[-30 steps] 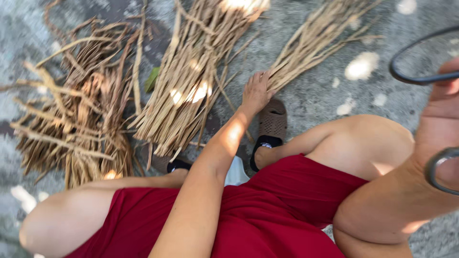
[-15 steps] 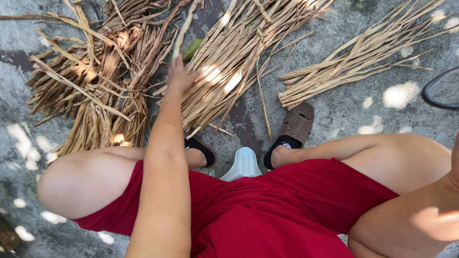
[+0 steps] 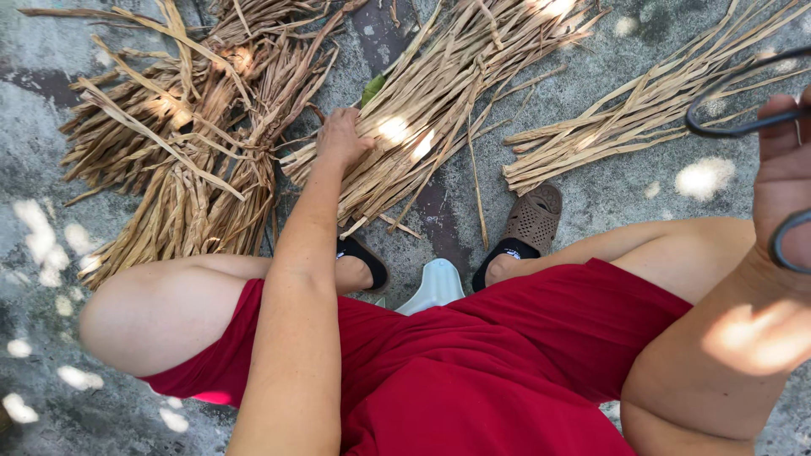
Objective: The person sits on a concrete floor and uses shears to cut dried palm leaves into smaller pieces. They gather the leaves, cut them, and place the cut pieces on the ground.
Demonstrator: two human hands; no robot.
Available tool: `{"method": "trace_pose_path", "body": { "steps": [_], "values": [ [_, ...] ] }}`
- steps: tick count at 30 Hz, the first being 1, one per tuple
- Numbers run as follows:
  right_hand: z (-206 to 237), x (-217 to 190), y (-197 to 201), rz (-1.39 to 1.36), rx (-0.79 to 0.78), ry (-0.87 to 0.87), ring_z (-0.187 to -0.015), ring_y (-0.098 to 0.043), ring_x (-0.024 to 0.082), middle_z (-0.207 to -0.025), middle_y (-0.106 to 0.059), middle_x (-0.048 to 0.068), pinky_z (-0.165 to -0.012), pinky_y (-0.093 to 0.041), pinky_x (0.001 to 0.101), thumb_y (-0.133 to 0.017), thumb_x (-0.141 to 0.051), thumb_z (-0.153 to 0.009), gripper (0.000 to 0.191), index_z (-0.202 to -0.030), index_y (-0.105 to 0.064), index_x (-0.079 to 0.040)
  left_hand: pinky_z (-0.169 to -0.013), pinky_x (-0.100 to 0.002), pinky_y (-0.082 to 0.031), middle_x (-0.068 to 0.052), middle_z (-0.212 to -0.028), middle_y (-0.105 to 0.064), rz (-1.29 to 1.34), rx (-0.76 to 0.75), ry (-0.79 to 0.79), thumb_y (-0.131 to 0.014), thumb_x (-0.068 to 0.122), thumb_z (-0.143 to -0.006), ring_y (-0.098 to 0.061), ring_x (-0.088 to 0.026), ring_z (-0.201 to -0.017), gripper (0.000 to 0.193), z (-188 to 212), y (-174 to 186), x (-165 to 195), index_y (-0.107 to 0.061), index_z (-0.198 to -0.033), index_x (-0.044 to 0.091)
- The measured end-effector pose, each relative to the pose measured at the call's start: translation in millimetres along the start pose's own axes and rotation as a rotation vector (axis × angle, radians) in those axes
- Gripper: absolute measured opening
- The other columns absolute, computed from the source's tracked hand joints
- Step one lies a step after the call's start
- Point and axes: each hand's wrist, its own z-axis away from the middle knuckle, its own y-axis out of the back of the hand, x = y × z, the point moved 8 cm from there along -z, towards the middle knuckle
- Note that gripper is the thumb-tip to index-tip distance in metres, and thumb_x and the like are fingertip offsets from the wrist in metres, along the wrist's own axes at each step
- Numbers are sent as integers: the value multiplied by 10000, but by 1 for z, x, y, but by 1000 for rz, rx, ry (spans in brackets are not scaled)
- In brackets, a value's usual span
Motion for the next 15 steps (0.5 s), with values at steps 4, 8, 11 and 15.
{"method": "trace_pose_path", "body": {
  "steps": [4, 8, 11, 15],
  "values": [
    [1, -3, -21, -128, 97, -81, -1195, -586, 132, -1293, -629, 24, -1113, -485, 301, -600, -317, -1139, 278, -1328, -594, -114, -1102, -456, -441, -110, -1381, -600, 15, 26, -15, -768, 324, -899, -551, -271, -1284, 610, 38, 14, -19, -498, -1417, 152],
    [2, 2, -29, -336, 254, -191, -1129, -595, 152, -1241, -629, 50, -1071, -505, 338, -585, -300, -1168, 260, -1316, -580, -87, -1035, -467, -475, -76, -1326, -620, 6, -54, 84, -751, 288, -890, -614, -274, -1196, 594, 69, 17, -25, -491, -1418, 207],
    [2, 6, -39, -510, 398, -275, -1079, -602, 167, -1202, -628, 69, -1039, -519, 365, -574, -287, -1190, 251, -1307, -569, -66, -967, -486, -466, -88, -1287, -595, -111, 117, -32, -830, 307, -800, -592, -297, -1172, 522, 89, 26, -13, -559, -1216, 149],
    [9, -17, -72, -380, 335, -174, -1010, -618, 179, -1131, -638, 85, -983, -543, 390, -630, -269, -1176, 231, -1307, -566, -90, -976, -486, -508, -86, -1260, -626, -7, 194, -94, -769, 126, -852, -632, -299, -1147, 377, 112, 22, -6, -573, -1173, 98]
  ]
}}
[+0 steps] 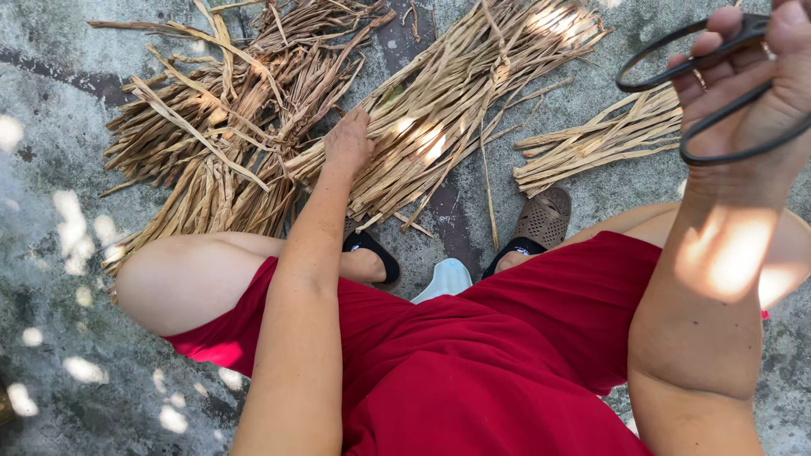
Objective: The person sits on a concrete floor and uses shears to cut dried palm leaves into smaller pieces. They gather the leaves, cut them, and place the cut pieces on the ground.
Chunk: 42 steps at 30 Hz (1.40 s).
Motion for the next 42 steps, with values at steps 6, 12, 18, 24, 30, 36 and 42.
{"method": "trace_pose_path", "body": {
  "steps": [6, 12, 18, 24, 30, 36, 42],
  "values": [
    [17, -6, -28, 136, -30, 68, -974, -633, 190, -1095, -641, 97, -950, -569, 395, -657, -219, -1143, 269, -1348, -561, -74, -1083, -539, -430, -151, -1097, -693, -103, -240, 160, -739, 319, -962, -641, -306, -1123, 391, 20, -25, -1, -535, -1227, 117],
    [19, -2, -25, 150, -28, 69, -972, -639, 189, -1097, -648, 100, -940, -573, 393, -636, -202, -1140, 239, -1324, -575, -62, -915, -486, -506, -143, -1194, -669, 61, 1, -8, -803, 211, -855, -648, -316, -1094, 535, 27, -5, 18, -490, -1281, 122],
    [24, 2, -33, 178, -45, 82, -979, -650, 193, -1078, -645, 109, -933, -582, 400, -623, -180, -1153, 190, -1276, -580, -43, -854, -466, -529, -205, -1300, -561, -141, -315, 179, -796, 466, -872, -682, -316, -1026, 824, 40, -49, 25, -327, -1458, 126],
    [16, 4, -42, 164, -8, 47, -960, -660, 189, -1068, -649, 109, -902, -592, 386, -649, -173, -1118, 251, -1305, -581, -20, -887, -410, -540, -135, -1282, -648, -194, 101, -194, -748, 125, -907, -672, -287, -1116, 584, 26, -58, 50, -434, -1397, 158],
    [11, 6, -50, 189, -18, 50, -965, -663, 187, -1077, -653, 109, -909, -606, 385, -676, -197, -1134, 277, -1334, -579, -30, -804, -370, -565, -89, -1048, -733, 84, -367, 108, -697, 401, -1005, -707, -222, -927, 450, 1, -57, 23, -534, -1338, 147],
    [12, 11, -50, 155, -24, 42, -968, -663, 196, -1072, -650, 116, -904, -596, 387, -663, -174, -1122, 278, -1332, -579, -12, -766, -307, -631, 8, -1074, -752, 891, -321, 271, -740, 113, -850, -726, -123, -884, 394, 2, -19, 5, -662, -1232, 166],
    [15, 7, -47, 146, -48, 63, -964, -668, 198, -1060, -659, 114, -896, -601, 398, -661, -172, -1117, 283, -1325, -598, 8, -632, -285, -603, -128, -1047, -739, 1141, -359, 246, -823, -1, -788, -694, -166, -813, 636, 22, -32, 13, -585, -1369, 96]
  ]
}}
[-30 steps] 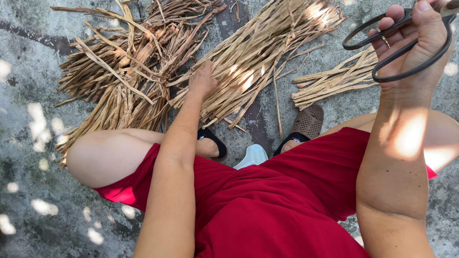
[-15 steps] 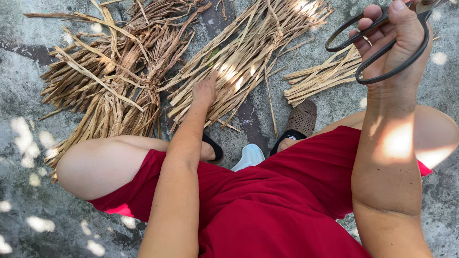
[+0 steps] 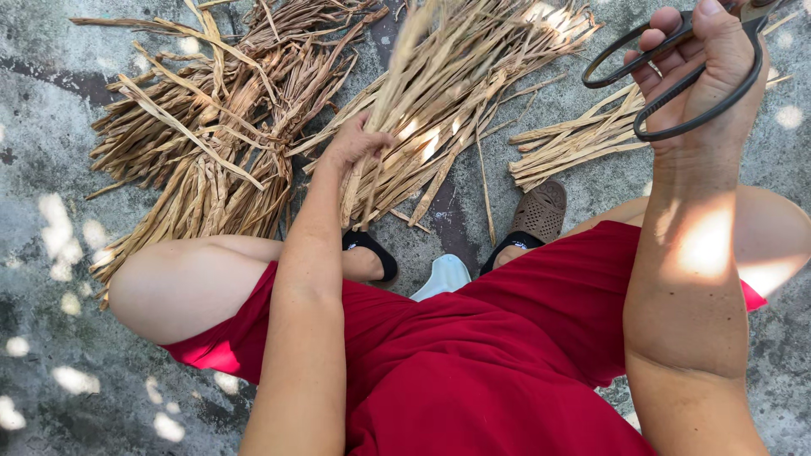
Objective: The person sits on a concrete floor and uses shears to cut dried palm leaves into smaller pieces. They gather the leaves, cut them, and place the cut pieces on the ground.
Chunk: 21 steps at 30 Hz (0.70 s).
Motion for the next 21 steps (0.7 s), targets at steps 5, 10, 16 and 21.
{"method": "trace_pose_path", "body": {
  "steps": [5, 10, 16, 21],
  "values": [
    [7, -8, 4, 110, 18, 60, -991, -728, 198, -1119, -713, 123, -930, -665, 416, -675, -219, -1115, 293, -1317, -622, -13, -667, -282, -631, -134, -1033, -753, 33, -52, 8, -777, -5, -787, -721, -173, -795, 654, 6, -5, -1, -533, -1386, 90],
    [11, -8, 6, 31, 10, 18, -956, -695, 186, -1067, -681, 111, -900, -637, 395, -659, -188, -1105, 256, -1291, -621, -17, -750, -337, -592, -115, -1008, -741, 81, 56, -7, -792, -5, -764, -698, -188, -819, 548, 3, 4, -3, -638, -1290, -4],
    [9, -5, 9, 27, 34, -49, -941, -682, 177, -1069, -697, 99, -910, -648, 379, -679, -196, -1127, 215, -1285, -603, -71, -913, -332, -590, 37, -1191, -590, 53, 167, -340, -846, 112, -733, -684, -139, -983, 413, 12, 20, 24, -740, -1121, 19],
    [5, 4, 6, 45, 63, -103, -956, -711, 174, -1117, -721, 96, -910, -670, 372, -683, -203, -1118, 239, -1308, -604, -80, -910, -345, -609, -76, -946, -796, 413, -44, -220, -774, 112, -714, -769, -181, -879, 440, 28, 9, 32, -657, -1136, 69]
  ]
}}
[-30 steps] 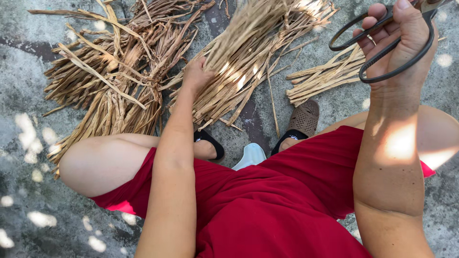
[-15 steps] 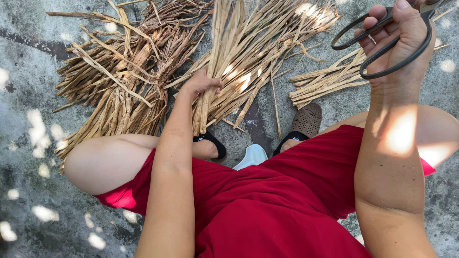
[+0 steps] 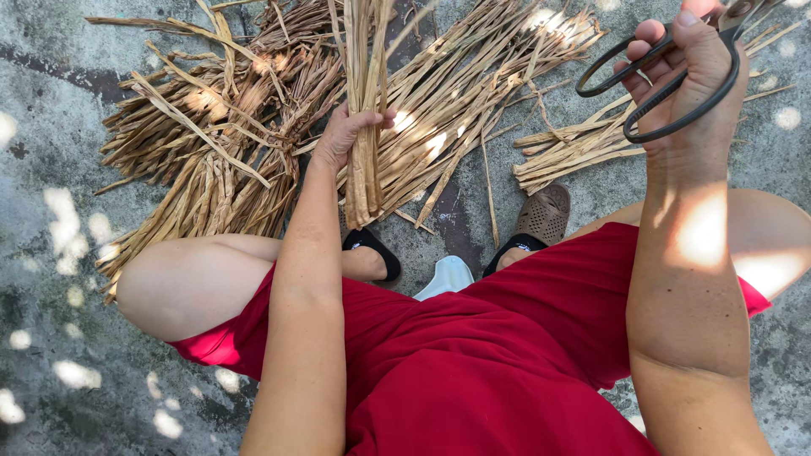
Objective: The person sits on a concrete floor and uses shears to cut dried palm leaves into smaller pieces. They gather the leaves, cut them, and place the cut pieces on the ground.
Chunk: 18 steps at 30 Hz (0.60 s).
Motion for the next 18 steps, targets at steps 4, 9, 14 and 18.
{"method": "trace_pose_path", "body": {
  "steps": [4, 9, 14, 18],
  "values": [
    [-3, 4, -5, -10, -13, 4, -946, -710, 186, -1062, -692, 97, -903, -661, 381, -679, -186, -1128, 211, -1291, -579, -98, -829, -384, -641, -82, -905, -761, -88, 95, -209, -823, 122, -798, -736, -179, -796, 354, 0, -5, 40, -674, -1117, 92],
    [-8, 9, -9, -3, -9, -16, -938, -722, 182, -1122, -714, 110, -900, -666, 383, -659, -174, -1124, 189, -1288, -594, -106, -958, -416, -670, -21, -1005, -786, -23, 65, -645, -867, 244, -882, -763, -162, -928, 301, 10, -8, 95, -700, -1121, 167],
    [-10, 12, -16, 34, -13, 23, -913, -699, 193, -1048, -699, 118, -898, -666, 393, -643, -156, -1126, 143, -1252, -592, -112, -1058, -427, -589, 1, -1092, -772, -167, 139, -702, -864, 273, -888, -735, -166, -1100, 335, 4, 0, 95, -707, -1173, 196],
    [-10, 17, -20, -1, -36, 1, -953, -703, 208, -1062, -671, 112, -888, -640, 391, -632, -131, -1142, 110, -1224, -566, -98, -1074, -405, -523, 11, -1244, -694, -166, 199, -395, -867, 292, -831, -643, -184, -1244, 342, -15, 10, 38, -721, -1127, 207]
  ]
}}
